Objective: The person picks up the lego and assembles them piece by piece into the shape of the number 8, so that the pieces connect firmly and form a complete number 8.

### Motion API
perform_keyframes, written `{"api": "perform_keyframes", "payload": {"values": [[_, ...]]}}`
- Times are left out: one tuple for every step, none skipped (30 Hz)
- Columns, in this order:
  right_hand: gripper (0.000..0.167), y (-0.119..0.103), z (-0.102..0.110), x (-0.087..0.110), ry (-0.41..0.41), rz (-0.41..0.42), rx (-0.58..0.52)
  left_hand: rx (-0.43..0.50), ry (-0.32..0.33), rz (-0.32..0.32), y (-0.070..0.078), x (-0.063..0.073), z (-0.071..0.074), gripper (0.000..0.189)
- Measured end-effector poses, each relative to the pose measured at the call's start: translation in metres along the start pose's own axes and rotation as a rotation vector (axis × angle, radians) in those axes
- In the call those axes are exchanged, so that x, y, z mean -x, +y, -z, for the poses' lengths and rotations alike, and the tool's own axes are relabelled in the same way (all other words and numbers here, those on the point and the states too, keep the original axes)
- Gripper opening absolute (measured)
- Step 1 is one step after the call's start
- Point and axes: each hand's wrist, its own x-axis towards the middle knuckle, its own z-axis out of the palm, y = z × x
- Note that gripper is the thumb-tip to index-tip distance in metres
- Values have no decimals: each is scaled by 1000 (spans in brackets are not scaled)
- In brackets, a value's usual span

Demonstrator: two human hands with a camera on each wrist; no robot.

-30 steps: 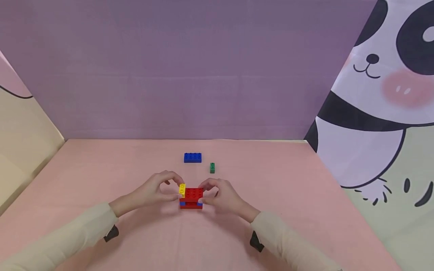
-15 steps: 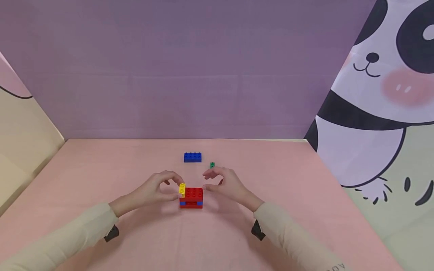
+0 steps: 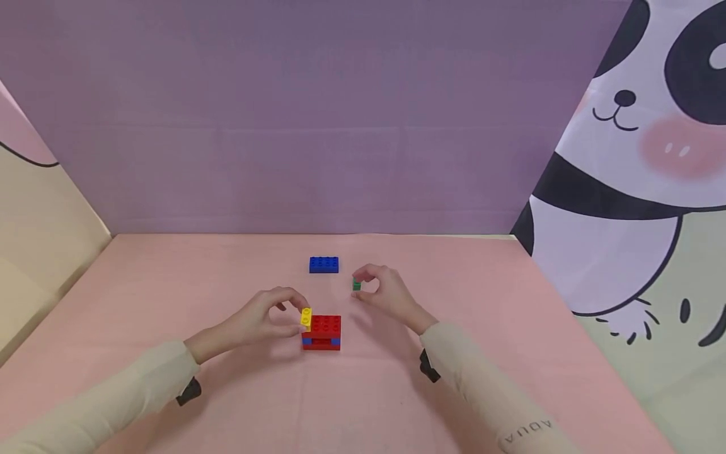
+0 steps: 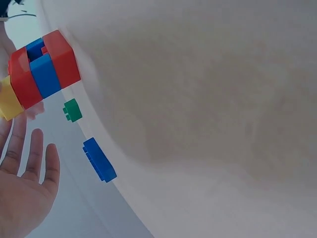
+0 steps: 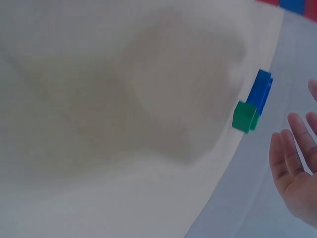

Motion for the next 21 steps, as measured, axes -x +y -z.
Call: {"api": "perform_keyframes", "payload": {"values": [[32,2,0,-2,4,-6,6,1,-1,-3,-1,0,0,27],[32,3,0,-4,6,-10,12,1,-1,-5,-1,0,0,27],[32,5,0,-6,7,-7,19,2,-1,-6,-1,0,0,27],[32,6,0,-8,9,-2,29,5,0,-6,-2,0,-1,27],[32,7,0,-10,13,3,35,5,1,-5,-2,0,-1,27],[32,8,0,-12,17,11,39,6,1,-3,-2,0,-1,27],[33,9,-1,-14,21,19,46,8,2,0,-2,1,-1,27],[33,10,-1,-15,24,29,50,9,2,3,-2,1,-1,27],[33,12,-1,-17,28,41,55,11,2,5,-2,1,-1,27],[34,13,-2,-19,31,45,57,12,2,6,-1,1,-1,27],[34,15,-2,-20,33,50,58,13,2,7,-1,1,-1,27],[34,16,-3,-21,36,60,63,15,3,8,-1,1,-2,27],[34,18,-4,-22,37,65,63,16,2,9,-1,1,-2,27],[34,20,-4,-24,37,67,66,17,3,8,-1,1,-2,27],[34,21,-5,-24,41,72,77,18,4,8,-1,1,-2,27],[34,22,-5,-25,39,69,78,19,5,7,-2,1,-2,27],[35,23,-5,-26,36,61,79,19,6,8,-2,1,-2,27],[35,23,-6,-26,32,51,80,19,7,8,-2,1,-3,27],[35,25,-6,-27,24,34,80,18,8,8,-2,1,-3,27],[36,26,-7,-29,15,18,86,19,9,6,-3,1,-3,27],[37,27,-7,-29,5,-8,84,20,10,5,-3,1,-3,27]]}}
